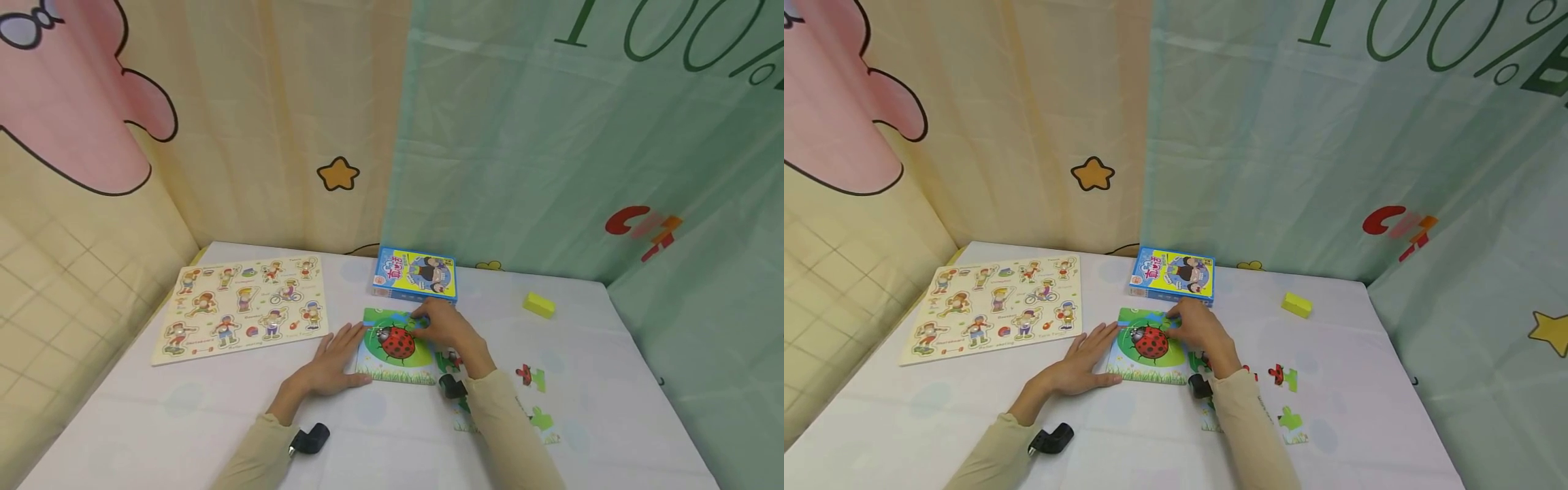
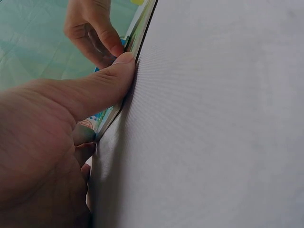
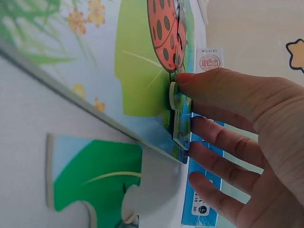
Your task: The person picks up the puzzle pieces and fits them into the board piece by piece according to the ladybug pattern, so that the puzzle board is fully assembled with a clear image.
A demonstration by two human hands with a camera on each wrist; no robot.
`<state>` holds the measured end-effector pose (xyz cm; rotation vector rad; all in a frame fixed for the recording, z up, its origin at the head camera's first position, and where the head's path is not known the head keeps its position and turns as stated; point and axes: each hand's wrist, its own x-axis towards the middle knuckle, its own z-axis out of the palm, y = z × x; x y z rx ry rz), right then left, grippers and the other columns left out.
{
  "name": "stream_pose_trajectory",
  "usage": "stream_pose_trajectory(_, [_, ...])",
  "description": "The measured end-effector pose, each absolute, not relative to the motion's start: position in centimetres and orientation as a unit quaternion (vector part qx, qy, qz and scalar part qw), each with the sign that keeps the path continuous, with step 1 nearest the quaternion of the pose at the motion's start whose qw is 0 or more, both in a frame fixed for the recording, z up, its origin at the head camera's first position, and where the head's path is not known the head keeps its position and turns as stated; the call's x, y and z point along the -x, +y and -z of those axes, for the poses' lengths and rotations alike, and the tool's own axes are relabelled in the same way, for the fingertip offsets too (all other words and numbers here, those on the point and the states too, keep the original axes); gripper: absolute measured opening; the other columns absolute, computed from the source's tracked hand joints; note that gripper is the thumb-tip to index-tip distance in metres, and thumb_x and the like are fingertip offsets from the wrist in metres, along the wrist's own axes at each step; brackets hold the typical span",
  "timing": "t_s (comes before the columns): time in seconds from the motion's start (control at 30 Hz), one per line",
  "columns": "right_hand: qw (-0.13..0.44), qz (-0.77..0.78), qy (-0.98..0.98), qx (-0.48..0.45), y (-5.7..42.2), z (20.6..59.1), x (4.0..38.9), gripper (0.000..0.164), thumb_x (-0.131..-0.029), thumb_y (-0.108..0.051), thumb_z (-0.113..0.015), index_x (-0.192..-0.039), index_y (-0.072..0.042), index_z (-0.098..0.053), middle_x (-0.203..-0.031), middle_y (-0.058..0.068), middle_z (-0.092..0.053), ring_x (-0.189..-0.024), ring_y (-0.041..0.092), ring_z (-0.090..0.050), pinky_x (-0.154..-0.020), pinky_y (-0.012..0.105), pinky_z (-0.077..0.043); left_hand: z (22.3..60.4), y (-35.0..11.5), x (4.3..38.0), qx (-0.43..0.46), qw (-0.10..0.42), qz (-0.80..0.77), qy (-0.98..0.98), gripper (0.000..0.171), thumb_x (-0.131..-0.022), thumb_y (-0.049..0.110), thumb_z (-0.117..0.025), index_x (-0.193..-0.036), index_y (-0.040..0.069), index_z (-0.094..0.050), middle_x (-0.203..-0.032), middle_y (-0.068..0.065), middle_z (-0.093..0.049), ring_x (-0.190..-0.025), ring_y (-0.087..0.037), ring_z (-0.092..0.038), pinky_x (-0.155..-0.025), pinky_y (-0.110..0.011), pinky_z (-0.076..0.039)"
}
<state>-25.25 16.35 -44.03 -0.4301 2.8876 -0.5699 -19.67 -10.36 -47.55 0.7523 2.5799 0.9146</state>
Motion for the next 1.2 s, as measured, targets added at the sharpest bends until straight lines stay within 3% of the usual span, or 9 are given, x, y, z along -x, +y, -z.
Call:
stream_pose_trajectory(0.63, [0.088,0.177,0.970,0.142,16.0,44.0,25.3,0.033,-0.086,-0.023,-0.081,-0.115,-0.007,-0.076,-0.112,0.004,-0.067,-0.106,0.021,-0.060,-0.096,0.041,-0.052,47.1,-10.3,19.4,-0.260,0.154,-0.314,0.900,0.091,-0.093,0.036,-0.069,-0.160,0.005,-0.017,-0.169,-0.014,-0.010,-0.156,-0.036,0.000,-0.124,-0.058,0.003])
stream_pose_trajectory(0.83, [0.093,0.196,0.963,0.162,16.2,44.0,24.8,0.034,-0.091,-0.022,-0.075,-0.121,-0.007,-0.073,-0.119,0.008,-0.063,-0.110,0.025,-0.055,-0.101,0.044,-0.049,47.0,-10.4,19.5,-0.263,0.149,-0.318,0.899,0.090,-0.093,0.034,-0.070,-0.160,0.004,-0.017,-0.169,-0.015,-0.010,-0.156,-0.037,-0.001,-0.124,-0.059,0.003])
stream_pose_trajectory(1.07, [0.089,0.232,0.953,0.171,17.6,43.4,23.8,0.047,-0.096,-0.022,-0.068,-0.139,-0.006,-0.059,-0.145,0.015,-0.054,-0.140,0.036,-0.045,-0.116,0.053,-0.037,47.3,-10.3,19.5,-0.263,0.146,-0.317,0.900,0.092,-0.093,0.035,-0.070,-0.160,0.003,-0.016,-0.168,-0.016,-0.011,-0.156,-0.038,-0.002,-0.123,-0.060,0.002])
stream_pose_trajectory(1.2, [0.082,0.253,0.949,0.169,19.2,42.8,22.6,0.045,-0.095,-0.019,-0.068,-0.137,-0.005,-0.060,-0.143,0.016,-0.056,-0.135,0.038,-0.050,-0.111,0.055,-0.041,47.4,-10.3,19.6,-0.266,0.143,-0.320,0.898,0.092,-0.093,0.035,-0.070,-0.160,0.005,-0.016,-0.168,-0.015,-0.012,-0.156,-0.038,-0.002,-0.123,-0.060,0.002])
